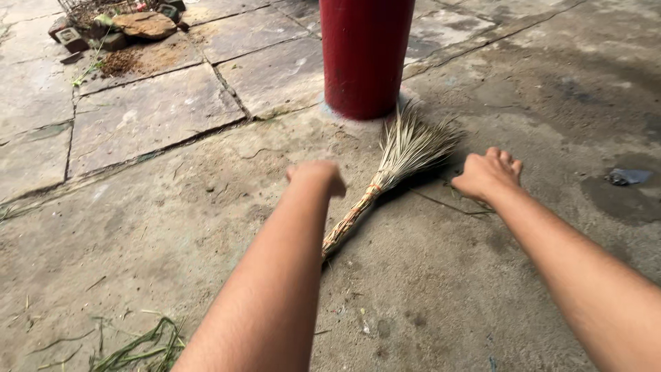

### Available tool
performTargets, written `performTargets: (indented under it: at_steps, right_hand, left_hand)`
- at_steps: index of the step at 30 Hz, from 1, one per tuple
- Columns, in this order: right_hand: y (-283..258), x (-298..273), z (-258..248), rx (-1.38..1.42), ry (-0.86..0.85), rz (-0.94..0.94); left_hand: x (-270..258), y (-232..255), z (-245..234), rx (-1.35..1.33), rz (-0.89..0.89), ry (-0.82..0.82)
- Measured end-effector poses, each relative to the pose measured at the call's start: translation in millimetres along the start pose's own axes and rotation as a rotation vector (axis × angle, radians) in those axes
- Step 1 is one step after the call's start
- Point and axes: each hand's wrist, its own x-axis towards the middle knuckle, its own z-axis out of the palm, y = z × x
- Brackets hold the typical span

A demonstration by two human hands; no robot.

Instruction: The person sweeps debris and grass clippings from a dirt and concrete floor using a handheld broom.

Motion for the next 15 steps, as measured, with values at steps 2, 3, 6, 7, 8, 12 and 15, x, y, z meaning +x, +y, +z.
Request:
performTargets:
  at_steps: [2, 3, 6, 7, 8, 12, 15]
  right_hand:
    - [3.5, 1.2, 11.4, -0.038, -0.001, -0.016]
    - [3.8, 1.4, 14.8, -0.056, 0.015, -0.023]
    - [-3.4, 1.8, 16.6, -0.096, 0.012, -0.056]
    - [-7.2, 2.1, 14.9, -0.117, -0.001, -0.078]
    - [-10.2, 3.1, 11.6, -0.117, 0.001, -0.074]
    - [-21.9, 4.8, 2.6, -0.011, 0.134, -0.171]
    - [-31.4, 4.3, -1.7, 0.018, 0.147, -0.152]
  left_hand:
    - [7.7, -22.6, 31.9, 0.067, -0.063, -0.079]
    - [11.0, -41.7, 45.9, 0.135, -0.086, -0.081]
    - [24.2, -84.6, 64.3, 0.147, -0.292, -0.181]
    - [29.5, -94.8, 65.2, 0.070, -0.270, -0.201]
    - [36.0, -100.2, 64.3, -0.009, -0.247, -0.218]
    - [57.6, -96.9, 64.3, -0.122, -0.199, -0.105]
    - [58.4, -84.4, 57.2, -0.168, -0.188, -0.086]
